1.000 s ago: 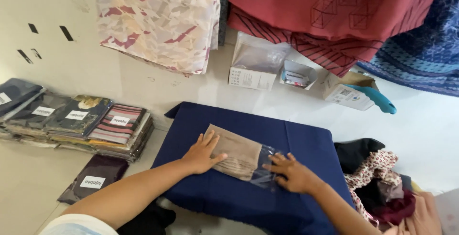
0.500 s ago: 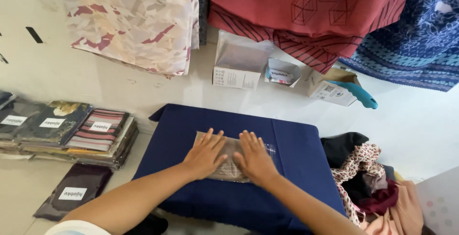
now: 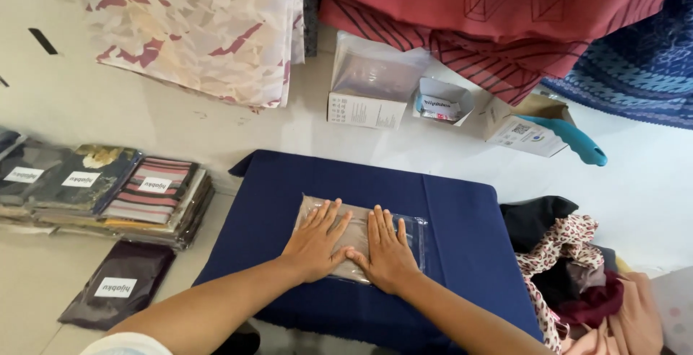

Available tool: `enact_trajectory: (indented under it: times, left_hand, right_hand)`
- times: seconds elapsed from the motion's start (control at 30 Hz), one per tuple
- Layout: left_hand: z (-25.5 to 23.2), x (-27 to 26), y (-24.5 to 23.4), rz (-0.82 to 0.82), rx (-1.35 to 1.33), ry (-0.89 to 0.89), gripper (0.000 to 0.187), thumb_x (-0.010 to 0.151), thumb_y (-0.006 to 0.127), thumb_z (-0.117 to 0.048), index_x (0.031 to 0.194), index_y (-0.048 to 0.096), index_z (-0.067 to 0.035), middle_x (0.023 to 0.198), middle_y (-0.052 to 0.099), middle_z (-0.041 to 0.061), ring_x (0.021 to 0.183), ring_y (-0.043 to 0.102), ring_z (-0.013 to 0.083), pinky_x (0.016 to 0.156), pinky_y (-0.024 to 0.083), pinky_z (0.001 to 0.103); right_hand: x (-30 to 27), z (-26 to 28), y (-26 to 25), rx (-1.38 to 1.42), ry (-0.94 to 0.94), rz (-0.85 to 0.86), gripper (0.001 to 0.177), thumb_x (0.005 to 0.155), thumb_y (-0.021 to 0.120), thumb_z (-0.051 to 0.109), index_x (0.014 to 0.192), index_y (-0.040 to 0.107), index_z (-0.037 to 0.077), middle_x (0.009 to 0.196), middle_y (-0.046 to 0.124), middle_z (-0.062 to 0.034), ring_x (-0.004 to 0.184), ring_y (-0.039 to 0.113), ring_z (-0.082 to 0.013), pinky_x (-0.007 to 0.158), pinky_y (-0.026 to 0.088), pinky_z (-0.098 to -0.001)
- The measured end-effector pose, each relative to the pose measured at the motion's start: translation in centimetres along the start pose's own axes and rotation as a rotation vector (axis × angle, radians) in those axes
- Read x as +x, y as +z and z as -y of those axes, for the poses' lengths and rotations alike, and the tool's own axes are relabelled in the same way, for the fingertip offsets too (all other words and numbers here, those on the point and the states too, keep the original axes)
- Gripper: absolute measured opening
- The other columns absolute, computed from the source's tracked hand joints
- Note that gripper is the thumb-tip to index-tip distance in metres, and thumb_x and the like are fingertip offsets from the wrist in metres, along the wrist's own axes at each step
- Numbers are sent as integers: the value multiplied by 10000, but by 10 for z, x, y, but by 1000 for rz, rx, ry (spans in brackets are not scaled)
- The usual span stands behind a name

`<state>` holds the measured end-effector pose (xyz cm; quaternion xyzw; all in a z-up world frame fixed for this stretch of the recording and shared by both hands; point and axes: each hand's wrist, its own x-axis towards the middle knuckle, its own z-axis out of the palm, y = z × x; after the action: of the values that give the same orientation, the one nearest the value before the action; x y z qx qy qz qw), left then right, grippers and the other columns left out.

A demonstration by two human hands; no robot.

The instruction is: The person cleans a hijab with a lint roller, folds it, places it inside a clear plastic bag, and seals the bag with a label.

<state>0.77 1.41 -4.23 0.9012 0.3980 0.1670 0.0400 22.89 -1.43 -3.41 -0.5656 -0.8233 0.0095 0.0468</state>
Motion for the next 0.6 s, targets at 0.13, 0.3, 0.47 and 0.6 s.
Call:
enact_trajectory:
  times: [0.13,0.3,0.47,0.6]
  left_hand:
    - [0,2,-2,24,19,-7,775,1049,296,-557,1602,199,-23,1671,107,265,1548,52,388,1222,47,495]
    - [-1,2,-9,91,-18,-53,775,1039,302,-579,1599,223,-50,1675,131,232,1550,67,379,1219,95,516]
    - [11,4,-5,37,-49,10,769,1006,419,-567,1593,281,-90,1671,169,216,1551,90,353,1219,102,476]
    - [44,22,-18,1,230,229,722,974,391,-634,1538,417,-183,1634,301,161,1503,234,336,1211,58,580]
  right_hand:
    - [2,2,-5,-1,7,48,1035,988,158,756,1567,109,-100,1653,49,-325,1545,-44,-442,1192,-39,-623]
    - [5,5,-10,9,34,105,1044,966,146,767,1577,95,-79,1655,48,-318,1543,-39,-446,1185,-45,-652]
    - [10,6,-25,-17,66,271,1050,978,222,759,1570,87,-96,1657,16,-325,1553,-57,-433,1198,-72,-644]
    - [0,4,-53,-102,58,282,925,1021,253,702,1528,278,-71,1586,290,-285,1503,252,-380,1195,34,-682]
